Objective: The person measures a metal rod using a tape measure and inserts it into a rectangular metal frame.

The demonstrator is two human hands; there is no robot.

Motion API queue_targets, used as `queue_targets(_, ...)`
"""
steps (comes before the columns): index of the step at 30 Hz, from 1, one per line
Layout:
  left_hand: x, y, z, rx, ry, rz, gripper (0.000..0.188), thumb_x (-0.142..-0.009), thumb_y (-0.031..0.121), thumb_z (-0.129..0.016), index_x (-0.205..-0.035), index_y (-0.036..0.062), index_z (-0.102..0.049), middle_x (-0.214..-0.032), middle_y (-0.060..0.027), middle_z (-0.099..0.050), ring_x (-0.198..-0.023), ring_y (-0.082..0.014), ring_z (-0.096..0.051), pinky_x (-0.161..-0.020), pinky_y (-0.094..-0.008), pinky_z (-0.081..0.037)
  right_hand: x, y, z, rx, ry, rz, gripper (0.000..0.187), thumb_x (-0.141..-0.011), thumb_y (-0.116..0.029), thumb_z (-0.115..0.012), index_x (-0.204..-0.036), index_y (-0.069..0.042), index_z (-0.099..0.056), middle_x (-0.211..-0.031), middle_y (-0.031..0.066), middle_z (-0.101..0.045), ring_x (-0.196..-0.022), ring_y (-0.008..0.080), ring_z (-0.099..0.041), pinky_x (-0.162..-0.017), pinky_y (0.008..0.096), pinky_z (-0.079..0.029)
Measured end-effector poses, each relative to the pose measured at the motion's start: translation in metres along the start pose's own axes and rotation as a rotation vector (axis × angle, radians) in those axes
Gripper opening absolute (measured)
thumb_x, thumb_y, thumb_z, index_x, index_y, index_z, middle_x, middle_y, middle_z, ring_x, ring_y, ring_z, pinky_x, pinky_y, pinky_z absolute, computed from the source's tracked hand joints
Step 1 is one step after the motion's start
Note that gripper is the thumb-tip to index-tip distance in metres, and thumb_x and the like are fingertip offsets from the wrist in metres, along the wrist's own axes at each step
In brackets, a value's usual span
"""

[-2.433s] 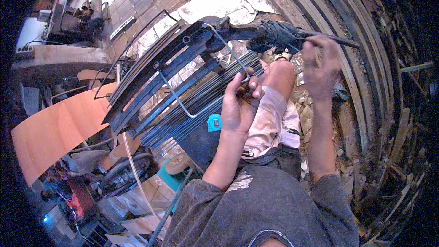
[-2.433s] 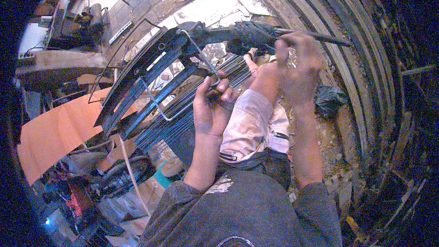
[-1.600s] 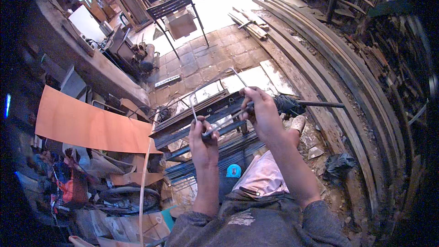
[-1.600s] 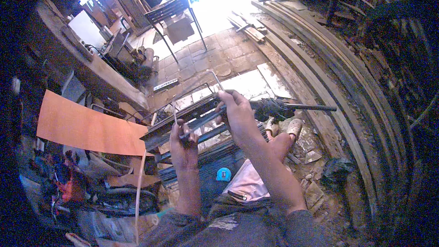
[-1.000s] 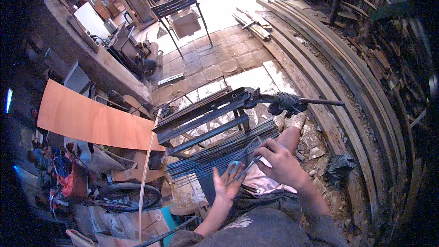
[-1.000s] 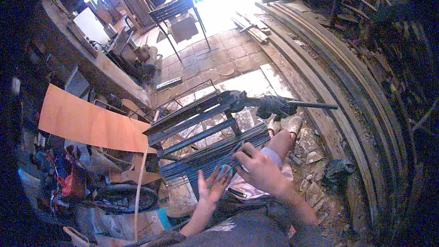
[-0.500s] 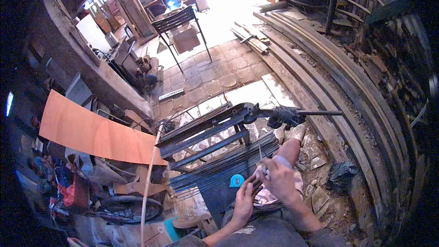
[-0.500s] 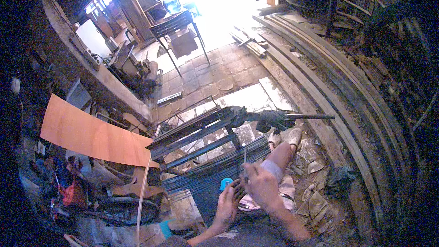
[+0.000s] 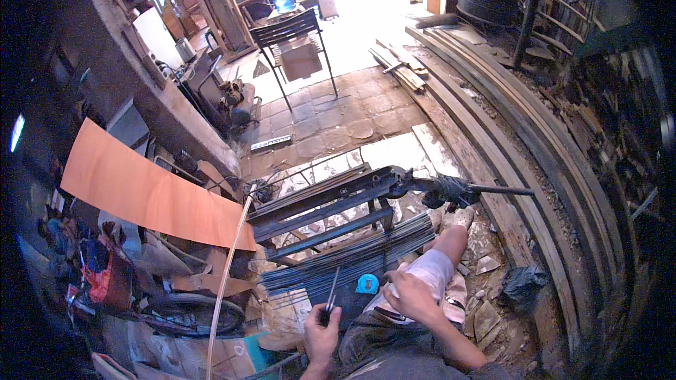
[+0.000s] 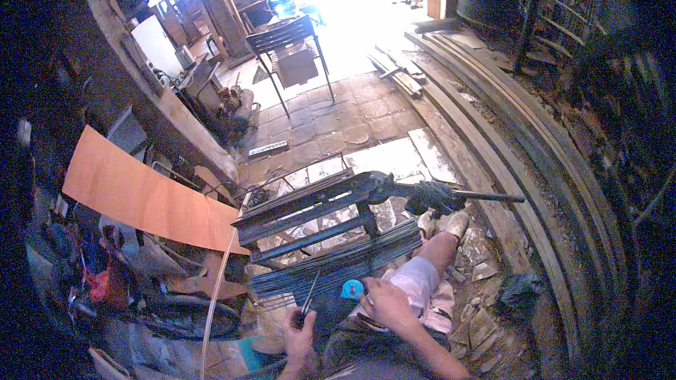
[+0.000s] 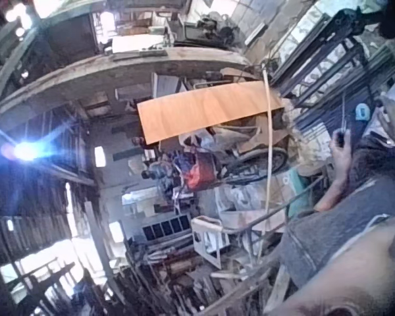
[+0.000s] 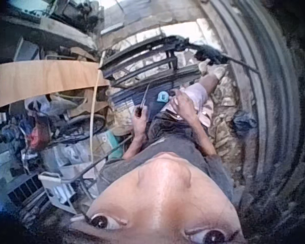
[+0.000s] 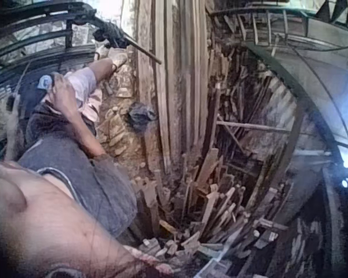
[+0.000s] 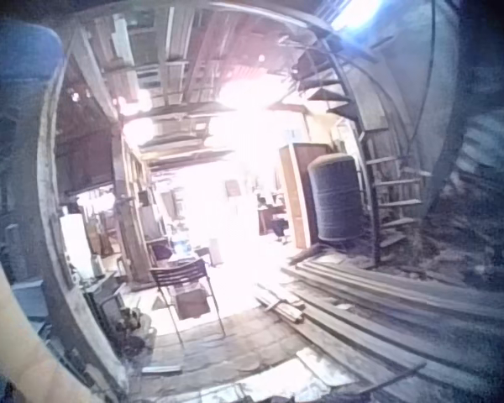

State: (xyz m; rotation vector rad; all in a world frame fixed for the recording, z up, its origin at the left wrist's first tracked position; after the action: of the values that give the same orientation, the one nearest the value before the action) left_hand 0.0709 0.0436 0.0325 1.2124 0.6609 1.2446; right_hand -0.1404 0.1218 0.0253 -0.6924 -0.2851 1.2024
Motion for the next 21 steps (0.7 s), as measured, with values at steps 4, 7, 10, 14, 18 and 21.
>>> queue_targets(4,-0.017,0.013,0.034,-0.423,-0.017,-0.271,0.023,-0.084,0.015,-0.069,-0.094,-0.0046,-0.064,-0.082,-0.0173,-0.067,-0.071,-0.0268,-0.066,-0.066,-0.0372,-0.051,-0.006,0.036,-0.114,0.233,-0.62,-0.046,0.048,-0.086,-0.028,-0.062,-0.125,-0.003,-0.05,-0.114,0.0236,-0.057,-0.095,0.0409,-0.061,-0.075,0.0481,-0.054)
queue_targets(7,-0.023,0.018,0.06,-0.564,0.062,-0.343,0.021,-0.084,0.014,-0.068,-0.094,-0.0045,-0.064,-0.083,-0.0209,-0.066,-0.074,-0.0354,-0.065,-0.066,-0.0411,-0.05,0.0,0.02,-0.177,0.451,-0.705,0.011,0.054,-0.087,-0.025,-0.057,-0.138,-0.013,-0.043,-0.13,0.0232,-0.045,-0.101,0.044,-0.058,-0.073,0.057,-0.052)
queue_targets(10,-0.028,0.015,0.087,-0.65,0.082,-0.359,0.018,-0.084,0.011,-0.066,-0.094,-0.0042,-0.064,-0.082,-0.0219,-0.065,-0.073,-0.0363,-0.064,-0.065,-0.0423,-0.049,-0.009,0.013,-0.207,0.614,-0.714,0.034,0.056,-0.09,-0.022,-0.051,-0.144,-0.021,-0.037,-0.139,0.0218,-0.037,-0.106,0.0459,-0.054,-0.071,0.0664,-0.048)
queue_targets(14,-0.03,0.016,0.09,-0.604,0.085,-0.322,0.017,-0.084,0.011,-0.066,-0.091,-0.004,-0.065,-0.08,-0.0211,-0.065,-0.073,-0.0359,-0.064,-0.065,-0.0416,-0.049,-0.025,0.048,-0.231,0.809,-0.658,-0.035,0.053,-0.091,-0.021,-0.049,-0.143,-0.022,-0.039,-0.143,0.0217,-0.034,-0.106,0.046,-0.054,-0.07,0.0698,-0.046)
queue_targets(18,-0.029,0.012,0.086,-0.487,0.057,-0.3,0.018,-0.081,0.012,-0.07,-0.087,-0.0043,-0.065,-0.079,-0.0194,-0.065,-0.072,-0.0349,-0.064,-0.065,-0.0403,-0.05,-0.027,0.073,-0.219,0.598,-0.644,-0.088,0.053,-0.089,-0.019,-0.051,-0.141,-0.017,-0.04,-0.142,0.0257,-0.034,-0.105,0.0458,-0.056,-0.069,0.0612,-0.052)
queue_targets(21,-0.032,0.011,0.078,-0.452,-0.071,-0.372,0.019,-0.079,0.012,-0.073,-0.087,-0.0041,-0.065,-0.08,-0.0173,-0.065,-0.072,-0.0338,-0.064,-0.064,-0.0393,-0.05,-0.025,0.085,-0.218,0.348,-0.602,-0.119,0.056,-0.087,-0.016,-0.052,-0.141,-0.013,-0.038,-0.14,0.028,-0.035,-0.102,0.0462,-0.058,-0.071,0.0528,-0.056)
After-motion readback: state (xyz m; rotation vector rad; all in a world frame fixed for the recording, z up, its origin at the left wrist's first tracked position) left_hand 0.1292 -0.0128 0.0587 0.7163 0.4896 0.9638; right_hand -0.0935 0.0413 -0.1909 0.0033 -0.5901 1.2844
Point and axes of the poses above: each hand's wrist, its own x-axis away from the middle knuckle, its own z-axis out of the back of the hand, y = z × x, the point moved 3 cm from there along -x, towards the middle knuckle
